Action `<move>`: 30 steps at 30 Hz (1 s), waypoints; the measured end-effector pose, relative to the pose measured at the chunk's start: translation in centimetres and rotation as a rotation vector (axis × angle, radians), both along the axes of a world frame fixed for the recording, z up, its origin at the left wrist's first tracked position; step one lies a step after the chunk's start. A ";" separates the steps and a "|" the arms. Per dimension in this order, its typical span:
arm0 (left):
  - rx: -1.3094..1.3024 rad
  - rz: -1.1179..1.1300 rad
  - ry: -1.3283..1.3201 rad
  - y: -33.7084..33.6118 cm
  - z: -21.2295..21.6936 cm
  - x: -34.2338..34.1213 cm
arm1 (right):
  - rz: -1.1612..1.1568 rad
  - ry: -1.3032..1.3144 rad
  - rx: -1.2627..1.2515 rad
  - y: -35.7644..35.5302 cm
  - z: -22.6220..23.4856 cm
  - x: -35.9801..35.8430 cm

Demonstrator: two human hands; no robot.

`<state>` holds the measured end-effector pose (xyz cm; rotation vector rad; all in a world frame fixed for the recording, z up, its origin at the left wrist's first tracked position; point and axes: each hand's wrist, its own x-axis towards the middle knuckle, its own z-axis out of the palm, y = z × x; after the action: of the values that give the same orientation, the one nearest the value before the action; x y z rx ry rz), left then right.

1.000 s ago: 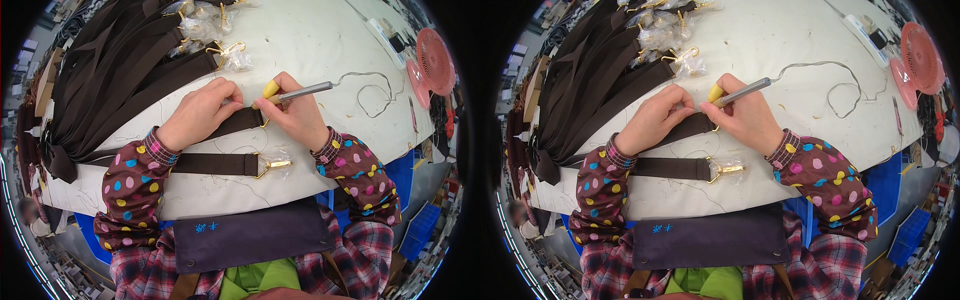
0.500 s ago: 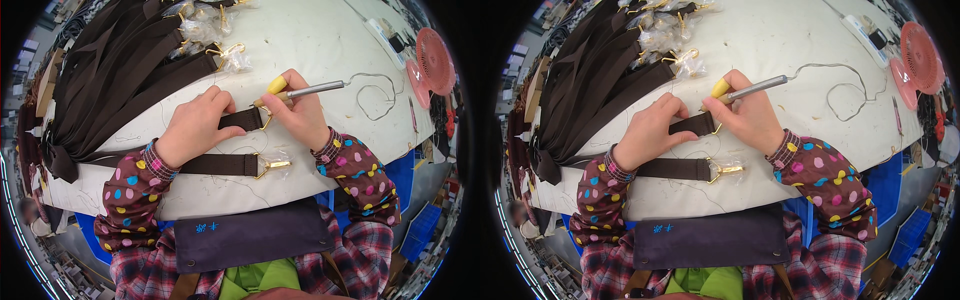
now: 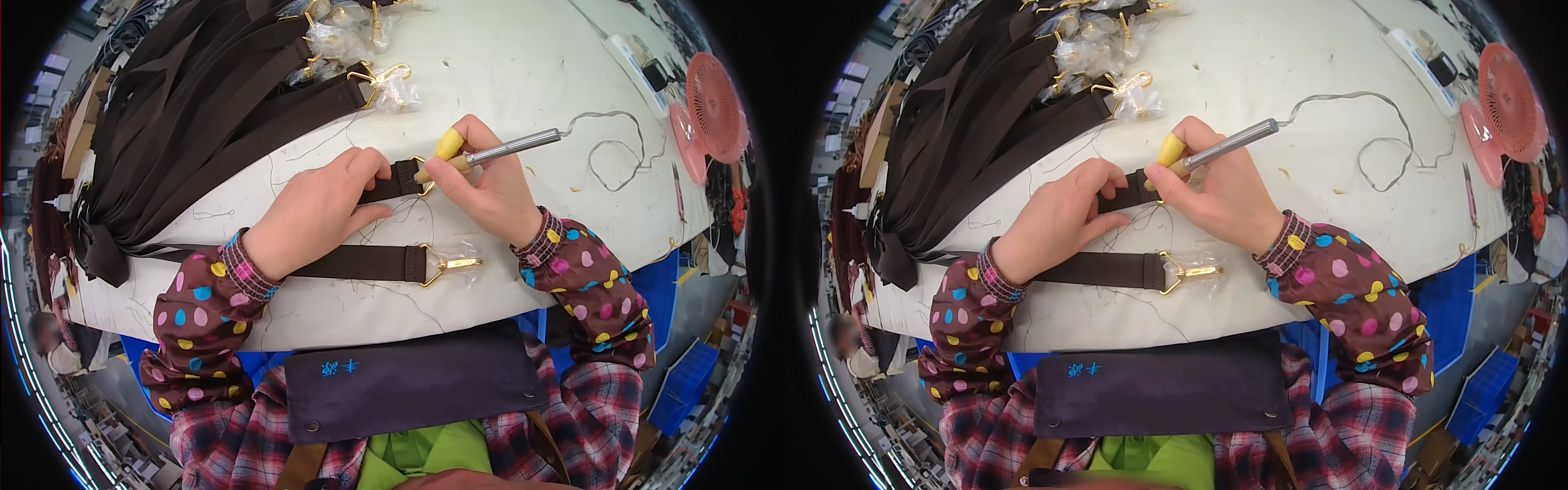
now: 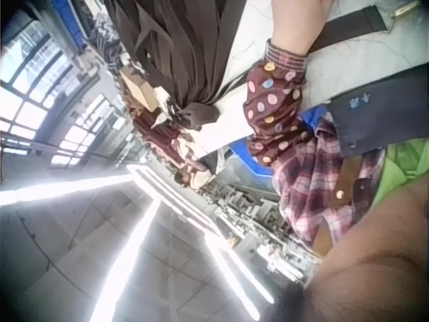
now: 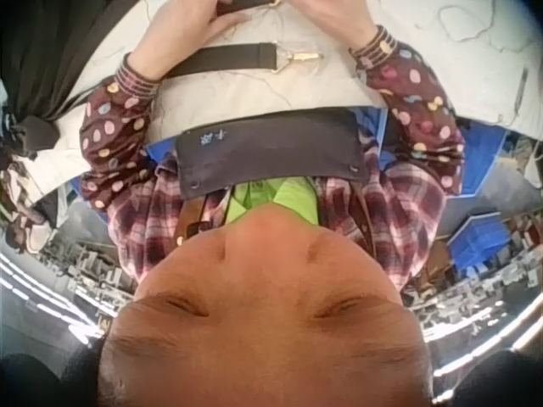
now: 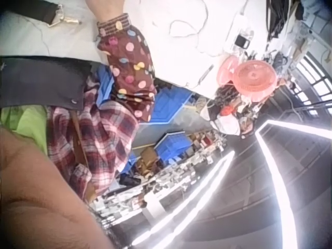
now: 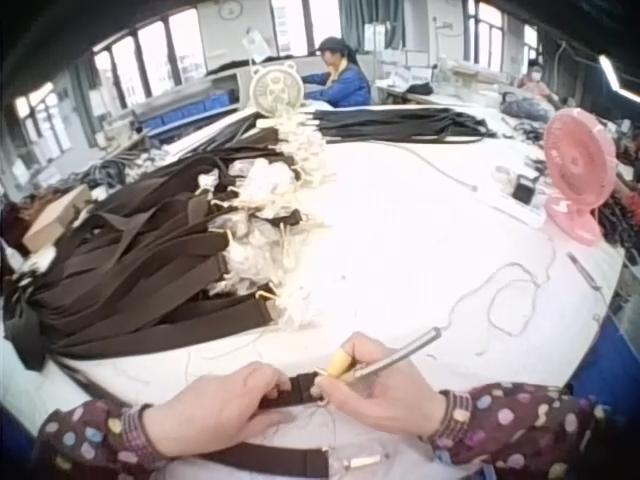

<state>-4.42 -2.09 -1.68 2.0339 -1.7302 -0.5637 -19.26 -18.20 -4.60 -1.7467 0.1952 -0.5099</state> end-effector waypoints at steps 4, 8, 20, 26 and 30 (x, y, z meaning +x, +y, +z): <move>0.063 0.009 0.088 -1.1 -0.1 0.5 | 0.001 0.032 0.014 0.1 -0.4 0.1; 0.018 -0.066 0.096 -1.2 -1.1 1.1 | 0.002 0.025 -0.011 0.2 -1.3 0.3; 0.177 0.142 0.507 -1.5 -0.3 0.8 | 0.002 0.039 -0.040 -0.1 -1.4 0.4; 0.175 0.137 0.492 -1.5 -0.2 0.8 | -0.003 0.058 -0.072 -0.1 -1.2 0.3; 0.171 0.146 0.500 -1.5 -0.3 0.7 | -0.008 0.057 -0.124 -0.1 -1.1 0.2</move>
<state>-3.74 -3.58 -2.01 1.8932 -1.2651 -1.0925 -19.02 -18.28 -5.73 -1.8837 0.2142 -0.4874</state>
